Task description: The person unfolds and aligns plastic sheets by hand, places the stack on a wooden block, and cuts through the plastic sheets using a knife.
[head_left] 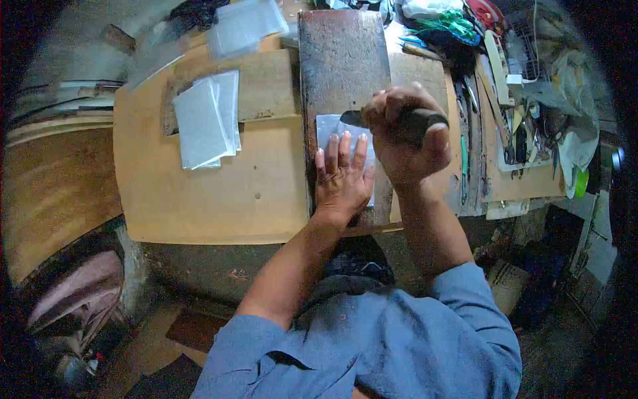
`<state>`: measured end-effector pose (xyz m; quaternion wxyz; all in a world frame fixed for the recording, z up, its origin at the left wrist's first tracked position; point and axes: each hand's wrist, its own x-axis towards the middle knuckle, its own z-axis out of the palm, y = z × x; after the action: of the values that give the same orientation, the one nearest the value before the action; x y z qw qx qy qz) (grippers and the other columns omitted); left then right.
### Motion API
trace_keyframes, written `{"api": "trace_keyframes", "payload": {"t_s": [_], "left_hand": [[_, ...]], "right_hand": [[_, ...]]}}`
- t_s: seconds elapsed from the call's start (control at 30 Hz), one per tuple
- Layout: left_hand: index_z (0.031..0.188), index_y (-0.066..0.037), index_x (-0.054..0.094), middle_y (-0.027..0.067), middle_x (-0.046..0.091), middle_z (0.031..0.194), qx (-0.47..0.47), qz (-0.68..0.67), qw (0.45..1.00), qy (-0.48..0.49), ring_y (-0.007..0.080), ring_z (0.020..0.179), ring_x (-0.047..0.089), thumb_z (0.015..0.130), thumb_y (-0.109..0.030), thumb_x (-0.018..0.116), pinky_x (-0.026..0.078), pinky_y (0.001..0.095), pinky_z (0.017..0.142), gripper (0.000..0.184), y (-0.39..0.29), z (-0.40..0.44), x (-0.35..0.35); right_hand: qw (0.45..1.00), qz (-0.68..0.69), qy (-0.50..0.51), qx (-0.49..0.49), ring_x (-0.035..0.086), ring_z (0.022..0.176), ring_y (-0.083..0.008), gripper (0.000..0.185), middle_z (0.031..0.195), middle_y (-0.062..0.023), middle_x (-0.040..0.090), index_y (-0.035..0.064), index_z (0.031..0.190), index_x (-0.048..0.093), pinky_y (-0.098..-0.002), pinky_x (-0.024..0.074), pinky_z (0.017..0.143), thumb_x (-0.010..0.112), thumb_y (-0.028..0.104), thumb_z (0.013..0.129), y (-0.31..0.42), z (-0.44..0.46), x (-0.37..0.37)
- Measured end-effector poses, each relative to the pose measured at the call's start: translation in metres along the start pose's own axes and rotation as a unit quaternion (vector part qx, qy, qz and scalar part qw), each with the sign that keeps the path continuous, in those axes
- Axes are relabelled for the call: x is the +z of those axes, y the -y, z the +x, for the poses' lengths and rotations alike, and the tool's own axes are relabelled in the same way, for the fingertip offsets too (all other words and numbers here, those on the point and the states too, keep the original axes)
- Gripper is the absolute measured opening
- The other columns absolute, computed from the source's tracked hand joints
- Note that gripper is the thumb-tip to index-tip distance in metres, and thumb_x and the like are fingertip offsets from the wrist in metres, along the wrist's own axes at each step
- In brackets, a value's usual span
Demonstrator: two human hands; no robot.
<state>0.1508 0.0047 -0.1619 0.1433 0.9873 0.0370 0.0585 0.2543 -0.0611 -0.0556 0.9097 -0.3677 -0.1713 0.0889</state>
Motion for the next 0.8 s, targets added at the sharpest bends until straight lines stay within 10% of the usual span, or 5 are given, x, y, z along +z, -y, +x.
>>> {"api": "trace_keyframes", "payload": {"t_s": [0.8], "left_hand": [[0.136,-0.017,0.037,0.0116,0.034,0.136,0.006,0.003,1.0,-0.025,0.0313,0.128,0.027,0.081,-0.04,0.055,0.02,0.0509,0.103,0.062,-0.002,0.0,-0.002]], "right_hand": [[0.986,-0.12,-0.047,-0.103,0.041,0.066,-0.0187,0.065,0.073,-0.0043,0.04,0.0012,0.087,0.05,-0.0339,0.0343,0.062,0.056,0.064,0.075,0.019,-0.006,-0.004]]}}
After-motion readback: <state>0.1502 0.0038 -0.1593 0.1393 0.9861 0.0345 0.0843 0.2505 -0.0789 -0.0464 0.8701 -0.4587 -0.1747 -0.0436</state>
